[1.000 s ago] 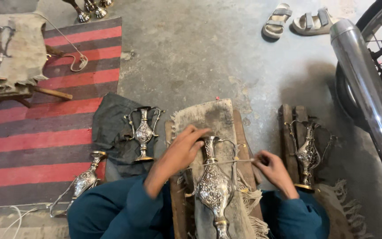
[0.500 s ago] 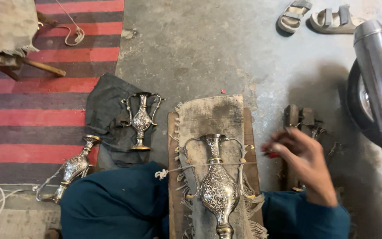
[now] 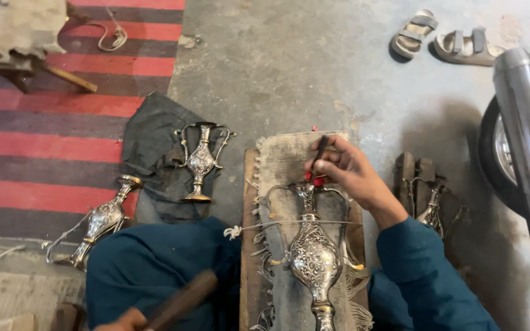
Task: The person sits cross-legged on the floor with an ornate metal vase resting on a leather-covered sandbag board. They strike the vase's embossed surface with a wooden mallet, repositioning the vase and its rope tie between rounds of hammering, and at one point retie the rope around the vase.
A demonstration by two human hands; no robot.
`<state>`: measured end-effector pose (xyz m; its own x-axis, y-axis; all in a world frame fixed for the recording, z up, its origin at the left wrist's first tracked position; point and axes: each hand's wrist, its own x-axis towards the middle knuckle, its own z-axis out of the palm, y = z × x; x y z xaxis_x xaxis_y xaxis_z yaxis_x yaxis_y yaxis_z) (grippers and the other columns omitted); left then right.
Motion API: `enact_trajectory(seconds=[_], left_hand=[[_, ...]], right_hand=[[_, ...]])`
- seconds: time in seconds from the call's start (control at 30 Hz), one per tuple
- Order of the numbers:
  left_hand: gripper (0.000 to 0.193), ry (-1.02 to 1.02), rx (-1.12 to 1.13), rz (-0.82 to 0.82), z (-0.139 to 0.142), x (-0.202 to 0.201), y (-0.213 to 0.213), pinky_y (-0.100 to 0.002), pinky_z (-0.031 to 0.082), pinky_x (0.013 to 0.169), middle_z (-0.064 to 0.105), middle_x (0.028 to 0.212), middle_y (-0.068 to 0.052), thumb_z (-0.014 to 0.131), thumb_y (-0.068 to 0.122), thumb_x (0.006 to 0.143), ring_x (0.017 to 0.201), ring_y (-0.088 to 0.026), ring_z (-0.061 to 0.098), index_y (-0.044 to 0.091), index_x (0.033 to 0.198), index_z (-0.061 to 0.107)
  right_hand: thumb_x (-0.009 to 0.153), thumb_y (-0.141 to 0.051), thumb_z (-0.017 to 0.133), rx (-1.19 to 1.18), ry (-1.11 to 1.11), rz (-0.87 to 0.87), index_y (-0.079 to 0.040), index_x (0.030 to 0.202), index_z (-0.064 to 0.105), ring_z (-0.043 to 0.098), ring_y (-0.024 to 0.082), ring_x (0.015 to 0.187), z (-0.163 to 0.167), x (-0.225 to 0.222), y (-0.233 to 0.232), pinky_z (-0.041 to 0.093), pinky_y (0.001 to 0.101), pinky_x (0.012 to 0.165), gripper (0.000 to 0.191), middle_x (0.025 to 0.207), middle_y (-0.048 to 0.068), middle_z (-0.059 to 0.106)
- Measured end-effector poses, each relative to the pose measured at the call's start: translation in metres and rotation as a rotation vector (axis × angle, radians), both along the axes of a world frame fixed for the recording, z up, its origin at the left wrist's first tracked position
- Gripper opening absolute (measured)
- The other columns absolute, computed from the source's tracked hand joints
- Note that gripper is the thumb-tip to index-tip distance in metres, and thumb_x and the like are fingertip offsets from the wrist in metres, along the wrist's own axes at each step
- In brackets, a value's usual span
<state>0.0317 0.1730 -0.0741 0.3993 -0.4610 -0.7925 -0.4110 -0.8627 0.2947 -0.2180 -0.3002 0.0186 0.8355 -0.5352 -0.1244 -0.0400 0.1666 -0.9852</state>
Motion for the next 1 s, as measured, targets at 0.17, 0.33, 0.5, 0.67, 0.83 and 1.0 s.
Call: enact_trajectory(seconds=[0.17, 0.33, 0.5, 0.67, 0.83, 1.0], left_hand=[[0.070, -0.115, -0.666, 0.250, 0.010, -0.004, -0.006, -0.031, 0.056, 0.080, 0.077, 0.093, -0.006, 0.082, 0.028, 0.071, 0.085, -0.015, 0.075, 0.016, 0.133, 0.052], [0.061, 0.086, -0.931, 0.348, 0.009, -0.051, -0.069, -0.032, 0.054, 0.082, 0.072, 0.097, -0.010, 0.074, 0.010, 0.077, 0.090, -0.017, 0.069, 0.011, 0.133, 0.050], [0.047, -0.044, -0.761, 0.423, 0.042, -0.078, -0.134, -0.035, 0.057, 0.077, 0.074, 0.090, -0.011, 0.071, 0.008, 0.079, 0.084, -0.022, 0.076, 0.008, 0.122, 0.053], [0.055, -0.030, -0.858, 0.384, 0.071, -0.084, -0.162, -0.039, 0.057, 0.076, 0.072, 0.091, -0.014, 0.068, 0.007, 0.079, 0.084, -0.029, 0.075, 0.009, 0.131, 0.049], [0.052, -0.045, -0.852, 0.353, 0.076, -0.082, -0.175, -0.041, 0.057, 0.077, 0.073, 0.092, -0.014, 0.068, 0.007, 0.079, 0.088, -0.031, 0.075, 0.007, 0.128, 0.049], [0.047, -0.021, -0.857, 0.309, 0.072, -0.077, -0.178, -0.042, 0.057, 0.078, 0.075, 0.093, -0.016, 0.068, 0.008, 0.079, 0.090, -0.033, 0.077, 0.006, 0.122, 0.049]], right_hand=[[0.098, -0.006, 0.060, -0.019, 0.091, -0.006, -0.006, 0.130, 0.057, 0.072, 0.017, 0.092, 0.002, 0.012, -0.005, 0.059, 0.0326, 0.078, 0.032, 0.104, 0.008, 0.073], [0.096, -0.006, 0.070, -0.281, 0.082, 0.114, -0.004, 0.129, 0.061, 0.072, 0.014, 0.089, 0.008, 0.018, 0.004, 0.061, 0.0328, 0.080, 0.034, 0.091, 0.008, 0.072], [0.088, -0.009, 0.076, -0.459, 0.265, 0.108, -0.004, 0.125, 0.065, 0.071, 0.012, 0.091, 0.014, 0.022, 0.013, 0.058, 0.0303, 0.082, 0.039, 0.093, 0.004, 0.077], [0.089, -0.013, 0.076, -0.537, 0.299, 0.158, -0.008, 0.128, 0.066, 0.071, 0.012, 0.090, 0.021, 0.029, 0.015, 0.058, 0.0303, 0.082, 0.041, 0.095, 0.005, 0.079], [0.086, -0.015, 0.077, -0.603, 0.388, 0.163, -0.012, 0.129, 0.067, 0.073, 0.011, 0.089, 0.027, 0.032, 0.021, 0.059, 0.0302, 0.082, 0.044, 0.095, 0.005, 0.080], [0.086, -0.015, 0.077, -0.614, 0.391, 0.155, -0.011, 0.128, 0.066, 0.074, 0.012, 0.089, 0.028, 0.035, 0.022, 0.059, 0.0311, 0.081, 0.043, 0.096, 0.005, 0.081]])
